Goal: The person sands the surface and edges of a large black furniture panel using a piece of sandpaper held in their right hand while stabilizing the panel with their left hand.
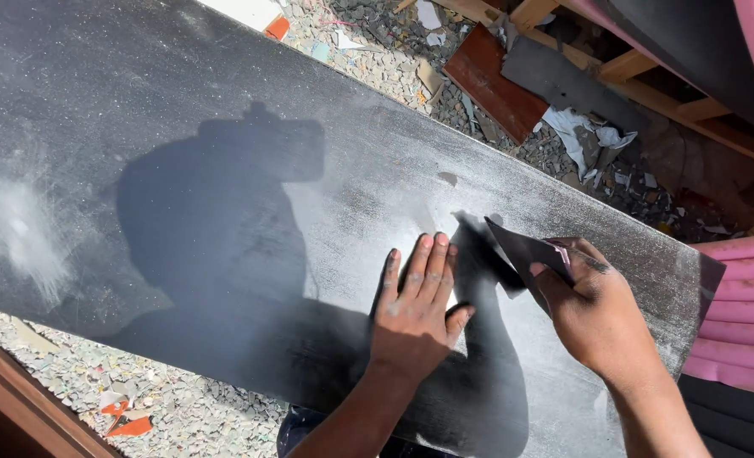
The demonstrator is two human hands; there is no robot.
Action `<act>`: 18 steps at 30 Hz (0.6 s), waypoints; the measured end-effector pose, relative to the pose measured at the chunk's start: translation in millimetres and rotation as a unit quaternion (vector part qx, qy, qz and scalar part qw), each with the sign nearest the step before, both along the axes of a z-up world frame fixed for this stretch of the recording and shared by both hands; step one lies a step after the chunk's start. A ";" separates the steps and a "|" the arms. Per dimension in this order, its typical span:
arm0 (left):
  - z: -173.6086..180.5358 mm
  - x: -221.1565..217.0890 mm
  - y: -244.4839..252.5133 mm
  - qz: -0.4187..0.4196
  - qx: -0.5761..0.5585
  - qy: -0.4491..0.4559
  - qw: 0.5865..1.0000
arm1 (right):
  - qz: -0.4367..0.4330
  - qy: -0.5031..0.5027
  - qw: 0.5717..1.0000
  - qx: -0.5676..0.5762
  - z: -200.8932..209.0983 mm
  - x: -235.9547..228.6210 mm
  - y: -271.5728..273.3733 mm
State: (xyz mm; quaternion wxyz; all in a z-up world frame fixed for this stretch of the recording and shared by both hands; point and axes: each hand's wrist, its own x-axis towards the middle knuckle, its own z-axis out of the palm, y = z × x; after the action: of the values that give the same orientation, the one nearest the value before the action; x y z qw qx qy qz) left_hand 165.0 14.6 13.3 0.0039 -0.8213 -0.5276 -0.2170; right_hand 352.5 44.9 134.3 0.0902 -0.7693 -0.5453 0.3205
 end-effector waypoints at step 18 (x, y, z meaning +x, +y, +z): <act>-18.5 -88.8 81.7 0.165 0.002 0.040 0.985 | -0.018 -0.075 0.997 -0.011 -51.0 -66.3 54.3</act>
State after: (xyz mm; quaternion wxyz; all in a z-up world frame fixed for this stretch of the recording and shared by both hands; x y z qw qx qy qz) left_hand 76.2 96.3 -5.1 0.0622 -0.7311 -0.6549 -0.1810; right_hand 286.2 99.2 83.3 0.0456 -0.8018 -0.5331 0.2661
